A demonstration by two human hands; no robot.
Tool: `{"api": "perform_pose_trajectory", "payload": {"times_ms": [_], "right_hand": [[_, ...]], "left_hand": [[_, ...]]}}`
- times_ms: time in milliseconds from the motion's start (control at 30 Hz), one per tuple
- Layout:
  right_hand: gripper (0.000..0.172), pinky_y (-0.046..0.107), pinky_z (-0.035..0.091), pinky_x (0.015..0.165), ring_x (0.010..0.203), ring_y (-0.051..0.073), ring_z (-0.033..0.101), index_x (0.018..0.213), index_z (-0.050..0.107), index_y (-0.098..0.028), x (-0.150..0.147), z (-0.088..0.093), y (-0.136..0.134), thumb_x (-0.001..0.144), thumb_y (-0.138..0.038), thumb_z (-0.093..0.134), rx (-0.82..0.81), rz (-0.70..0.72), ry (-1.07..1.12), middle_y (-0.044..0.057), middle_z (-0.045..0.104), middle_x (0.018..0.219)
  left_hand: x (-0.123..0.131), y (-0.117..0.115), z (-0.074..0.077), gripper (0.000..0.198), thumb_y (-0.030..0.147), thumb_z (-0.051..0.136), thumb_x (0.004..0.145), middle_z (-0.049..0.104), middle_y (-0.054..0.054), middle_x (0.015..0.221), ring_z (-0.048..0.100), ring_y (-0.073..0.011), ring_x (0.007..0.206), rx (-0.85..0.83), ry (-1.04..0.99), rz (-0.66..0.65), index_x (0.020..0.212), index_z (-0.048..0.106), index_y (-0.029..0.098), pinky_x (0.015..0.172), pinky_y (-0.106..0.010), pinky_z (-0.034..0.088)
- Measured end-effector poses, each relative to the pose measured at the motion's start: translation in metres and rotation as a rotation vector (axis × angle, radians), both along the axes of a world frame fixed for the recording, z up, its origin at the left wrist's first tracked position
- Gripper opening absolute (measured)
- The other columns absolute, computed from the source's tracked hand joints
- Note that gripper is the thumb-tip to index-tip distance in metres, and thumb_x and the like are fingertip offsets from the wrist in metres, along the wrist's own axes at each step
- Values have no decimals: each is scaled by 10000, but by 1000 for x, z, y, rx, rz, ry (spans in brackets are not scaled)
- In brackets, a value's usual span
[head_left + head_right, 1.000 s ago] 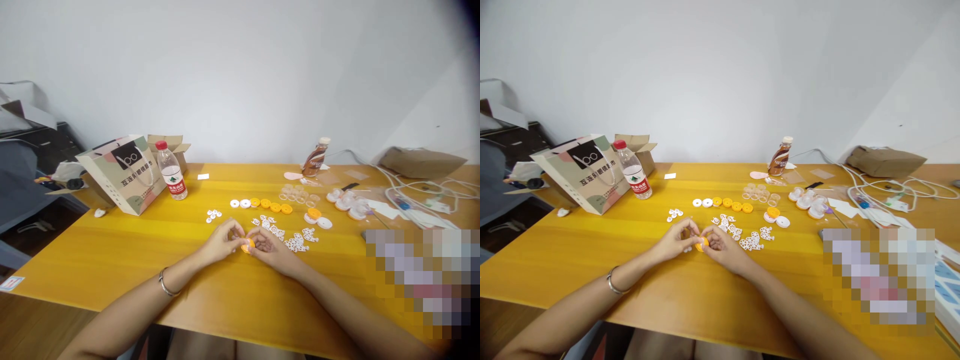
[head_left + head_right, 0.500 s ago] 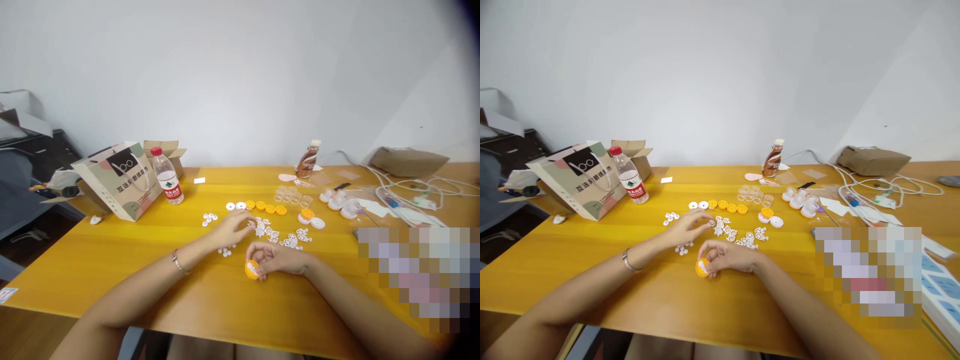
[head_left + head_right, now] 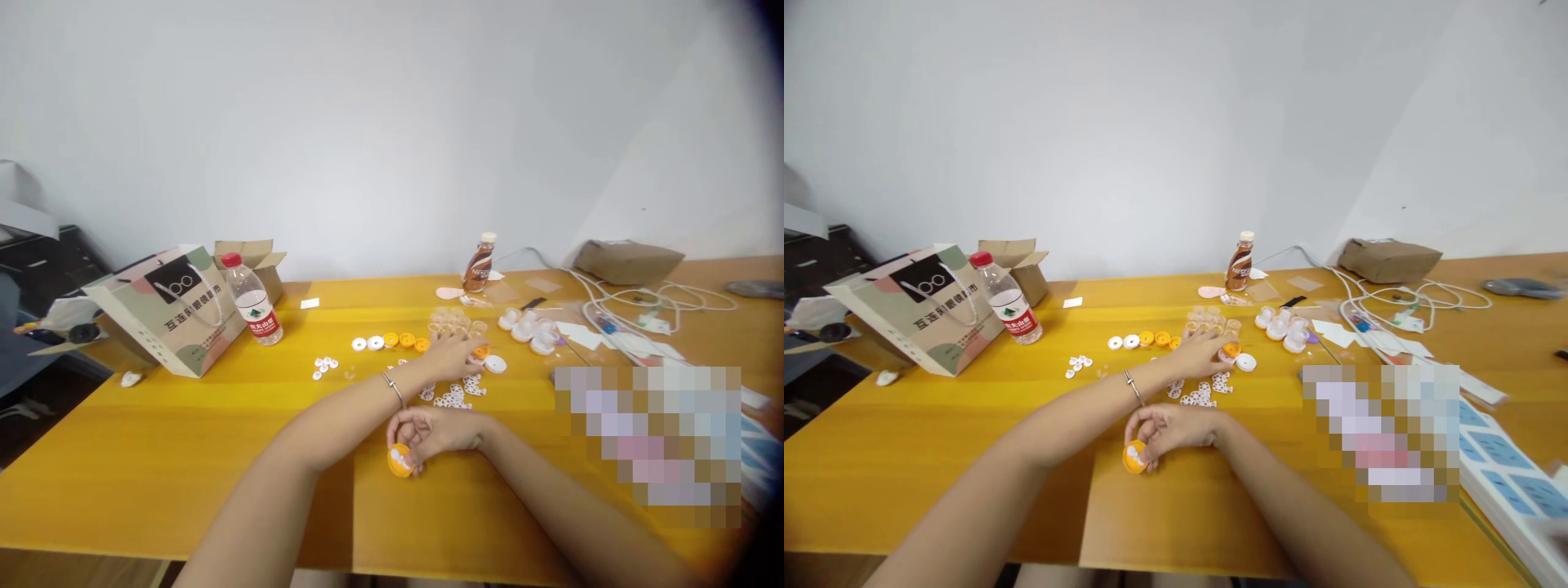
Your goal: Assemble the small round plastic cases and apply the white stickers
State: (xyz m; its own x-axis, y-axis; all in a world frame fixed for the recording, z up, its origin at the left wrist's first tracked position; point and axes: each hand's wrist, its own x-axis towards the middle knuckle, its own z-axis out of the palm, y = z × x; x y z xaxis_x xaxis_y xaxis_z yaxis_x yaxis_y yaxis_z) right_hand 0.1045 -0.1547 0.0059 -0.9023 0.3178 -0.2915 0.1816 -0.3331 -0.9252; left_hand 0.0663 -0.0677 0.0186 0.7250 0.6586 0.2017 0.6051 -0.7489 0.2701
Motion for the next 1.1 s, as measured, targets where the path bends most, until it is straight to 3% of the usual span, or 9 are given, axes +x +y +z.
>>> {"api": "perform_pose_trajectory", "payload": {"times_ms": [133, 367, 500, 633, 733, 867, 967, 1100], "right_hand": [[530, 225, 462, 595, 577, 80, 583, 909, 544, -160, 0, 2, -1, 498, -418, 757, 2, 18, -4, -13, 601, 724], [508, 227, 456, 592, 593, 88, 587, 912, 530, -163, 0, 1, 0, 522, -399, 754, 25, 28, 14, -14, 601, 728], [462, 230, 456, 602, 599, 84, 587, 916, 516, -164, 1, -2, 2, 566, -362, 744, 46, 8, 31, -3, 609, 761], [405, 247, 452, 631, 628, 90, 587, 937, 503, -163, 2, -4, 4, 634, -337, 708, 96, -79, 54, 7, 610, 767], [390, 273, 446, 674, 667, 103, 591, 949, 486, -173, 1, -1, 4, 659, -337, 690, 131, -178, 71, 5, 610, 779], [414, 269, 429, 709, 696, 93, 576, 947, 480, -185, -2, 4, 3, 627, -291, 719, 155, -263, 71, -2, 611, 816], [404, 256, 424, 699, 683, 85, 563, 939, 484, -185, -4, 7, 3, 626, -281, 719, 169, -324, 76, -12, 604, 804], [391, 255, 422, 702, 698, 92, 561, 939, 487, -193, -7, 6, 5, 630, -262, 717, 208, -437, 117, -14, 604, 788]], "left_hand": [[1, 2, -4, 282, 340, 417, 836, 578, -86, 1018, 507, -262, 975, -11, 19, -7, 1066, 541, 233, 851, -424, 312], [-19, -1, 0, 352, 315, 448, 810, 576, -91, 1061, 488, -275, 995, 36, -12, 62, 1150, 497, 240, 833, -424, 307], [-45, -4, 15, 561, 311, 514, 763, 598, -72, 999, 491, -282, 991, 59, -53, 43, 1290, 327, 265, 835, -446, 302], [-93, -20, 30, 564, 312, 542, 758, 580, -55, 1028, 503, -227, 972, 4, -225, 67, 1280, 338, 249, 877, -397, 316], [-134, -43, 31, 502, 270, 558, 756, 543, -66, 1091, 500, -182, 972, -78, -343, -33, 1234, 414, 221, 873, -309, 362], [-175, -72, 22, 381, 218, 545, 771, 540, -72, 1082, 497, -179, 978, -179, -502, 33, 1150, 515, 222, 883, -327, 374], [-189, -84, 14, 293, 242, 527, 796, 568, -82, 1024, 525, -173, 945, -376, -666, 108, 1082, 564, 188, 871, -337, 396], [-189, -88, 8, 313, 313, 533, 802, 581, -91, 1082, 530, -190, 988, -649, -819, 156, 1074, 567, 163, 877, -324, 405]]}}
